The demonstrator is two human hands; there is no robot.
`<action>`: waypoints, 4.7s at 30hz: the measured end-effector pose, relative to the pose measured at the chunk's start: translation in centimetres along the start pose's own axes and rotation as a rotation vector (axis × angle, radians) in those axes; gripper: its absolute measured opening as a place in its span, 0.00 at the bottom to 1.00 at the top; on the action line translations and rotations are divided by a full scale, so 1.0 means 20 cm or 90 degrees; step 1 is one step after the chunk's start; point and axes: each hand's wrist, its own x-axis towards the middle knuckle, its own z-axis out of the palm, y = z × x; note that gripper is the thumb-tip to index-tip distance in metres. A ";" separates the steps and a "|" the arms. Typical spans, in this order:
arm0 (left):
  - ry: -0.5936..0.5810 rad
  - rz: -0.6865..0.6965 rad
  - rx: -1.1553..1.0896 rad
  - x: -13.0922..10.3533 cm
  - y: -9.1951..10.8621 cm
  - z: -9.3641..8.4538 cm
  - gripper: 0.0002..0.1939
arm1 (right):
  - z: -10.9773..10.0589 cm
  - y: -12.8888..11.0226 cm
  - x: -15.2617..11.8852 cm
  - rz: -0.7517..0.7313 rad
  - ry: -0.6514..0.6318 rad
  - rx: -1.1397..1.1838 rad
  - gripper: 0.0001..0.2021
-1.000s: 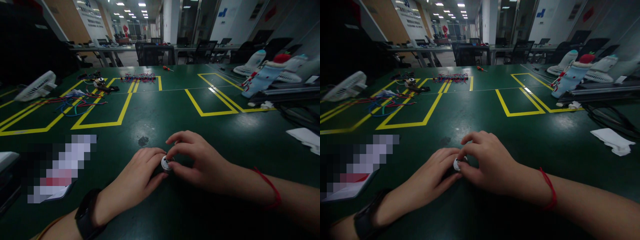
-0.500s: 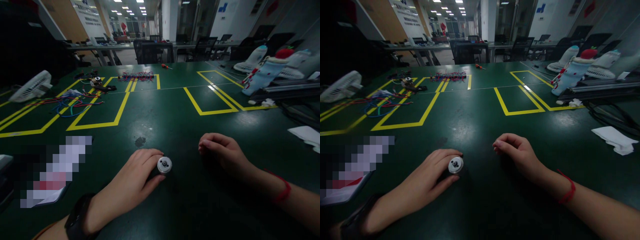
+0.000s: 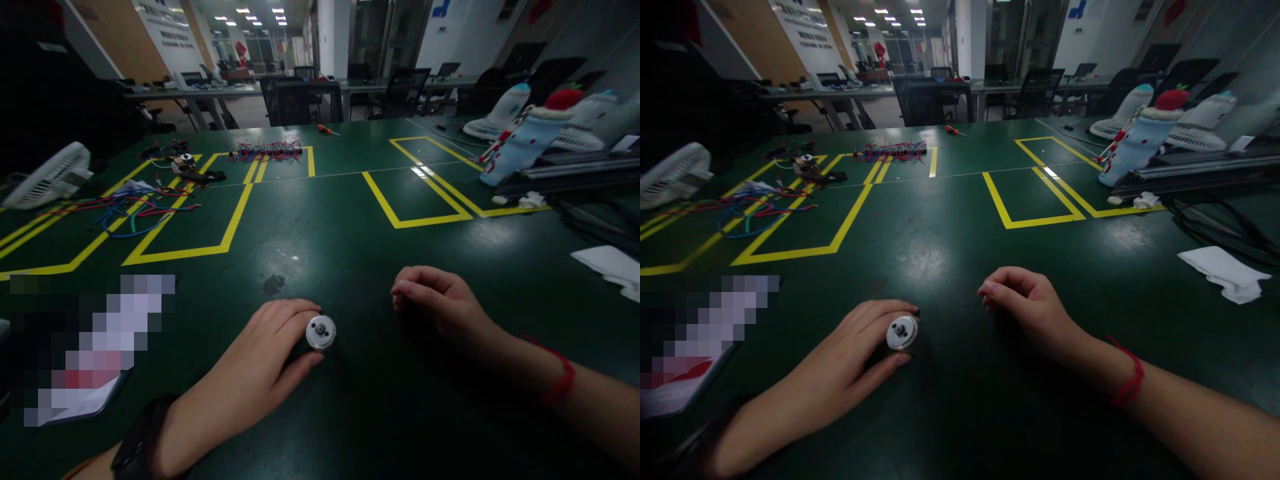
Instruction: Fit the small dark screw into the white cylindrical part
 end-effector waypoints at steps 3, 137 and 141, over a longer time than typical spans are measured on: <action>0.005 0.002 -0.003 0.00 0.00 0.00 0.18 | 0.00 0.00 0.00 -0.005 0.004 -0.008 0.05; 0.012 -0.003 -0.009 0.00 0.02 0.00 0.17 | 0.04 0.00 -0.04 0.008 0.006 -0.135 0.05; 0.004 -0.005 -0.007 -0.01 0.02 0.00 0.17 | 0.04 -0.01 -0.04 0.013 0.001 -0.154 0.05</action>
